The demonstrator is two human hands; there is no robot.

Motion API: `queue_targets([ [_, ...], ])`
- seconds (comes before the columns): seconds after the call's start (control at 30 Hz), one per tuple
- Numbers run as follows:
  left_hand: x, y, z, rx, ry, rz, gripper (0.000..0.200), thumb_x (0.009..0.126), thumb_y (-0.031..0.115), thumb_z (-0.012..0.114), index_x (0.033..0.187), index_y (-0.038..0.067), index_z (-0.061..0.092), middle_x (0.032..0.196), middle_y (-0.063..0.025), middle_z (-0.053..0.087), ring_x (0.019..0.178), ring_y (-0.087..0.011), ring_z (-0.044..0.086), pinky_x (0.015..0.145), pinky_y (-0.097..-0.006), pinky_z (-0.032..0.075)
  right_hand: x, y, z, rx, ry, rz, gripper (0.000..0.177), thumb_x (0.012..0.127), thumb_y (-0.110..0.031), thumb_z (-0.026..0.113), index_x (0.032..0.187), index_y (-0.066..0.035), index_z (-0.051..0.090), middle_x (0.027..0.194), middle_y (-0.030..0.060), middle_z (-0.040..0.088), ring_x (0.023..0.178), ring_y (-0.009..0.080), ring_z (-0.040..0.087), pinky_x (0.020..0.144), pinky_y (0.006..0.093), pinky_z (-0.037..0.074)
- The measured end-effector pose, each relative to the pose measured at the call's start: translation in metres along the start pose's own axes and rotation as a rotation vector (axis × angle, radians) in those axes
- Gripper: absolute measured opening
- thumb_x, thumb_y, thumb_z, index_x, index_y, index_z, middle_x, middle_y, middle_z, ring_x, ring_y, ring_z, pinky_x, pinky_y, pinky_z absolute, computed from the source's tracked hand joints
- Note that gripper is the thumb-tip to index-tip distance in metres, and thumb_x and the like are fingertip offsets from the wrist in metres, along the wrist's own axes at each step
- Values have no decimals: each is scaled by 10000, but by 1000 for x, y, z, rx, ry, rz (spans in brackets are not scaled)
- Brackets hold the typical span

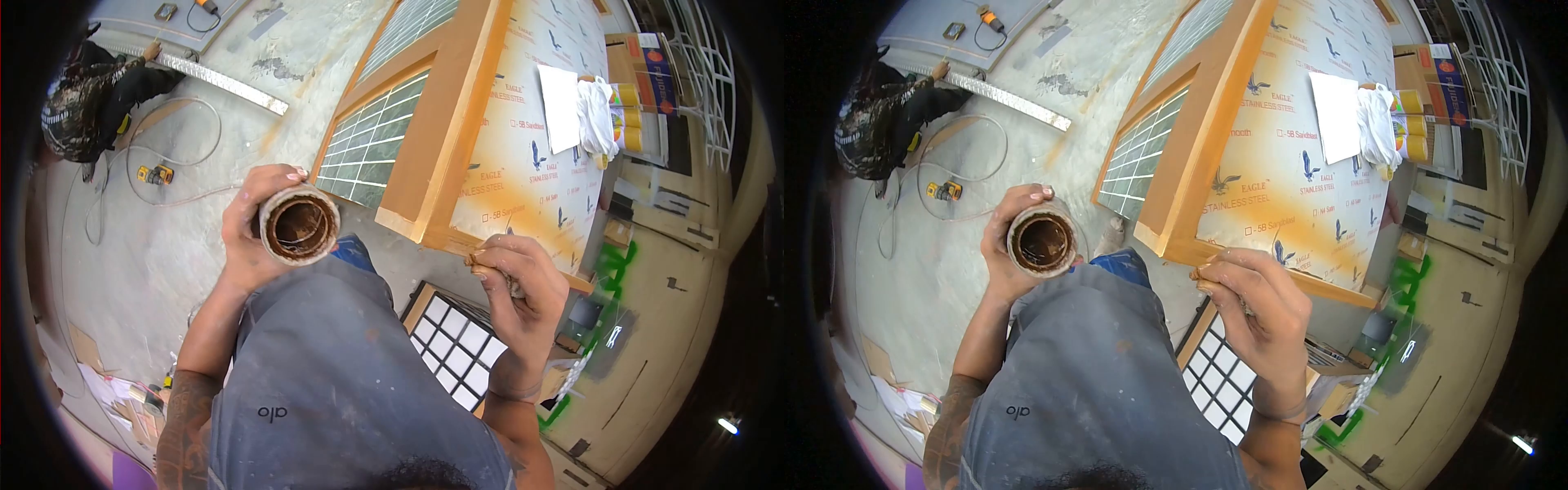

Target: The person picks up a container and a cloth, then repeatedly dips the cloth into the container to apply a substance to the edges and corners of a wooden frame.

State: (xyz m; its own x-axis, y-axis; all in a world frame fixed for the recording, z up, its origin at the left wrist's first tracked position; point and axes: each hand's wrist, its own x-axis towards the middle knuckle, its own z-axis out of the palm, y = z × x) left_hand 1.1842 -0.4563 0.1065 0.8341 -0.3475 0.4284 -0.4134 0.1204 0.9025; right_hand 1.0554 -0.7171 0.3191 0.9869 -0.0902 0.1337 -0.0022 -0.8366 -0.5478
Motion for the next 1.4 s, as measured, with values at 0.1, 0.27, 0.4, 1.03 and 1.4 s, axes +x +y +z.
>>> queue_targets([
  [0.1, 10, 5, 8, -7, -47, 61, 886, 641, 200, 1106, 1372, 21, 639, 1305, -195, 711, 1239, -333, 686, 1062, -449, 561, -9, -2, 1, 61, 30, 27, 292, 848, 131, 825, 1110, 9, 782, 1051, 150, 773, 907, 239, 763, 776, 337, 610],
  [0.27, 22, 8, 18, -29, -106, 112, 867, 638, 216, 1112, 1335, 20, 636, 1275, -203, 711, 1212, -334, 690, 1045, -448, 568, -17, -5, 8, 115, 63, 48, 324, 852, 145, 800, 1147, 12, 781, 1066, 158, 765, 923, 257, 764, 784, 341, 612],
  [0.4, 32, 10, 22, -51, -151, 117, 849, 641, 212, 1110, 1325, 30, 642, 1263, -190, 714, 1209, -325, 693, 1043, -440, 570, -19, -9, 9, 103, 77, 69, 342, 844, 151, 788, 1160, 19, 778, 1090, 165, 758, 929, 266, 760, 779, 343, 609],
  [1.03, 85, 26, 13, 210, -213, 425, 613, 721, 140, 975, 1278, 27, 745, 1238, -140, 770, 1157, -365, 708, 981, -454, 593, 32, -51, 68, -19, 33, 7, 325, 914, 54, 812, 1227, 28, 729, 1072, 181, 692, 926, 349, 727, 794, 421, 590],
  [1.4, 108, 47, -4, 445, -195, 652, 435, 807, 130, 889, 1222, 53, 786, 1233, -136, 779, 1166, -377, 706, 968, -502, 566, 41, -63, 79, -63, 75, 20, 279, 902, 54, 757, 1177, 18, 735, 1102, 187, 659, 962, 359, 703, 818, 429, 580],
])
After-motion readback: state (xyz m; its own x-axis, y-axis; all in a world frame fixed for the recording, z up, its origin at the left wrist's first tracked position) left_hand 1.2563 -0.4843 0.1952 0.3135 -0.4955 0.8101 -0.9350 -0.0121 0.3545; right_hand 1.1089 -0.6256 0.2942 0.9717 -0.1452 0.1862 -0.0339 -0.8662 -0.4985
